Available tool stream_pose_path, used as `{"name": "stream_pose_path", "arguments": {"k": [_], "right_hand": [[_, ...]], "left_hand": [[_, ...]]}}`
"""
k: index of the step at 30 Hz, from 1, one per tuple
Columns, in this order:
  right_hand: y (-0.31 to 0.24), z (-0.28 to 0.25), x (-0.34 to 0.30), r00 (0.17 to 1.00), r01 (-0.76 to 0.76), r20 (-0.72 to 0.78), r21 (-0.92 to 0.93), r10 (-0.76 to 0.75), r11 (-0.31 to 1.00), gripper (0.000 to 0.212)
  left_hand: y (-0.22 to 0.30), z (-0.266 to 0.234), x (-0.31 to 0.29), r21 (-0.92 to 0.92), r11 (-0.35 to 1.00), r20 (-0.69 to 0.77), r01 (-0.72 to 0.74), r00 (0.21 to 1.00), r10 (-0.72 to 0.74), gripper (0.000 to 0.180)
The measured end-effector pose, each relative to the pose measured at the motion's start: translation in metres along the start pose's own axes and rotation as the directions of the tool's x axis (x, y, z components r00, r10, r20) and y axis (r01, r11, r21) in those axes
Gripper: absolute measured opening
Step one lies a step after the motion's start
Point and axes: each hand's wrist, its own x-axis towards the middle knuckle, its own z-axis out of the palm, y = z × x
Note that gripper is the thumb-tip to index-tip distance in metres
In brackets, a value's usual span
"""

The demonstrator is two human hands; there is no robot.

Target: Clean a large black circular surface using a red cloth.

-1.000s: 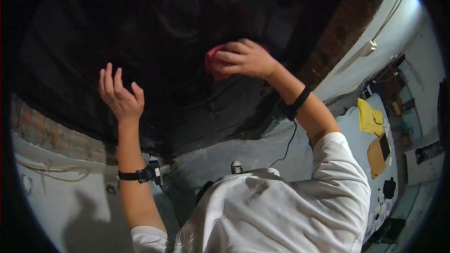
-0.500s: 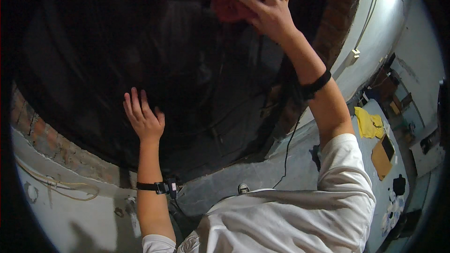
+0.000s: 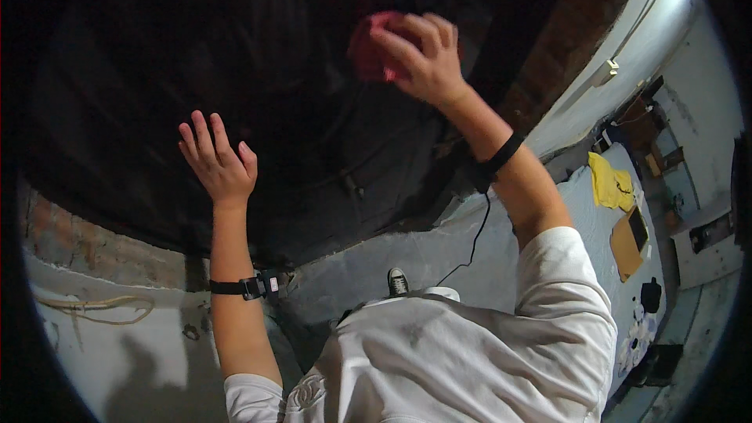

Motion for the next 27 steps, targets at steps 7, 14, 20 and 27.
{"name": "stream_pose_path", "arguments": {"k": [7,14,20,27], "right_hand": [[-0.102,0.05,-0.101,0.997,-0.074,0.021,0.127,0.072,0.989,0.062],[-0.174,0.074,-0.159,0.868,0.144,0.408,0.34,-0.284,0.929,0.054],[-0.121,0.02,-0.109,0.958,0.048,0.259,0.282,-0.124,0.958,0.057],[-0.006,-0.029,-0.005,1.0,0.005,0.012,-0.192,-0.003,0.981,0.072]], "left_hand": [[-0.003,-0.005,-0.002,0.012,1.0,0.009,0.007,1.0,-0.007,0.065],[0.006,-0.01,0.007,0.02,0.999,0.053,-0.031,0.998,0.03,0.069],[0.013,-0.037,0.024,0.109,0.993,0.132,0.042,0.99,-0.056,0.056],[0.019,-0.046,0.089,0.056,0.998,-0.044,-0.011,0.999,0.013,0.049]]}}
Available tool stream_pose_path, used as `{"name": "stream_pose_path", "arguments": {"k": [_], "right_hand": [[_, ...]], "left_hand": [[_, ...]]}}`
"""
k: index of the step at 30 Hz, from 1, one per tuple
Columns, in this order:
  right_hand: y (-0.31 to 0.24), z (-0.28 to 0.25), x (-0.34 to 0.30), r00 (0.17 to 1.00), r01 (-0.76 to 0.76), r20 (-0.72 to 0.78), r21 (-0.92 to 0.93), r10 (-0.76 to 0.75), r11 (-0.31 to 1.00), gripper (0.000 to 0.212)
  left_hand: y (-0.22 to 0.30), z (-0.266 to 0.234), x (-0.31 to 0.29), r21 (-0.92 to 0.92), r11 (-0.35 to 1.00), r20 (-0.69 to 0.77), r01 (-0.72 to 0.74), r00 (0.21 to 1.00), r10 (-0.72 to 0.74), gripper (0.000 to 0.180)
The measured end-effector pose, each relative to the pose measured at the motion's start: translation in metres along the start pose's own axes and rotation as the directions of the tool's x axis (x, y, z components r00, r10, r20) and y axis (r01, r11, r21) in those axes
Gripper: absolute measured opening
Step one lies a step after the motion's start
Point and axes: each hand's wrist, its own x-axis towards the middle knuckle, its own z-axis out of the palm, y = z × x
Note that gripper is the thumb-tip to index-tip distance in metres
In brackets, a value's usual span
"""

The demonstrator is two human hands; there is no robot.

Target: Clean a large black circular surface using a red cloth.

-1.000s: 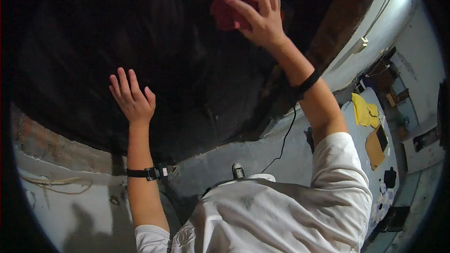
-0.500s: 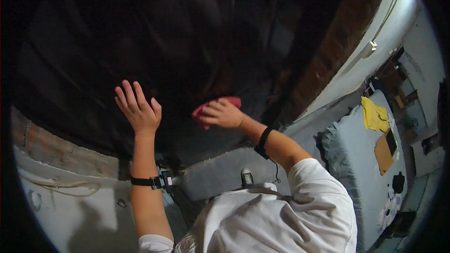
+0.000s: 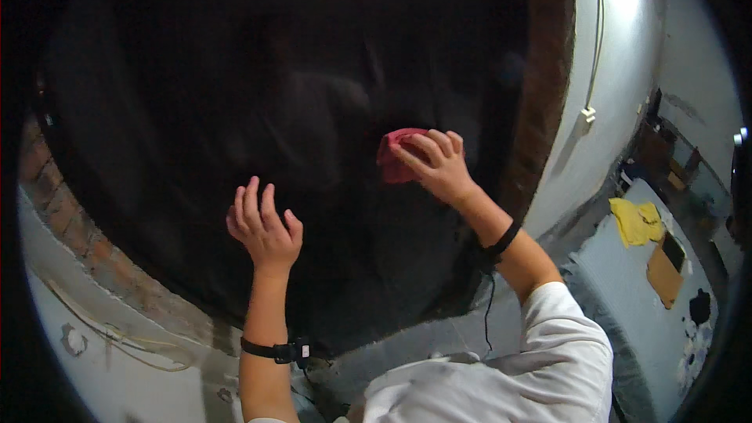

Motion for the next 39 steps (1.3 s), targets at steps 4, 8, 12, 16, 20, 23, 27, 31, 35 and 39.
{"name": "stream_pose_path", "arguments": {"k": [4,8,12,16,20,23,27,31,35,39], "right_hand": [[0.046,-0.005,0.051,0.981,0.195,0.027,-0.042,-0.194,0.98,0.08],[0.075,-0.015,0.098,0.945,0.322,0.068,-0.059,-0.318,0.945,0.073],[0.109,-0.027,0.148,0.985,0.174,0.008,-0.019,-0.174,0.985,0.071],[0.136,-0.032,0.205,0.994,0.078,-0.072,-0.025,-0.079,0.997,0.073],[0.142,-0.033,0.272,0.974,-0.088,-0.207,0.002,0.087,0.996,0.062],[0.167,-0.03,0.315,0.909,-0.259,-0.333,0.023,0.251,0.966,0.06],[0.185,-0.026,0.358,0.717,-0.561,-0.445,0.09,0.537,0.823,0.067],[0.137,-0.032,0.406,0.483,-0.791,-0.326,0.235,0.813,0.564,0.069],[0.11,-0.038,0.441,0.392,-0.808,-0.296,0.342,0.871,0.48,0.071],[0.083,-0.035,0.493,0.422,-0.813,-0.257,0.318,0.869,0.488,0.069]], "left_hand": [[-0.02,0.002,0.045,0.037,0.997,-0.074,-0.061,0.995,0.064,0.051],[-0.059,-0.013,0.096,0.104,0.989,-0.149,-0.108,0.981,0.122,0.053],[-0.1,-0.029,0.13,0.171,0.977,-0.176,-0.127,0.972,0.157,0.054],[-0.148,-0.037,0.148,0.238,0.967,-0.206,-0.094,0.968,0.145,0.057],[-0.189,-0.04,0.151,0.253,0.967,-0.243,0.005,0.968,0.059,0.056],[-0.195,-0.039,0.15,0.25,0.968,-0.221,0.016,0.974,0.041,0.057],[-0.191,-0.032,0.151,0.234,0.972,-0.241,0.008,0.969,0.05,0.06],[-0.197,-0.039,0.146,0.208,0.978,-0.219,0.021,0.975,0.025,0.062],[-0.186,-0.033,0.147,0.199,0.979,-0.177,0.044,0.984,-0.008,0.07],[-0.195,-0.038,0.145,0.215,0.975,-0.187,0.063,0.982,-0.023,0.067]]}}
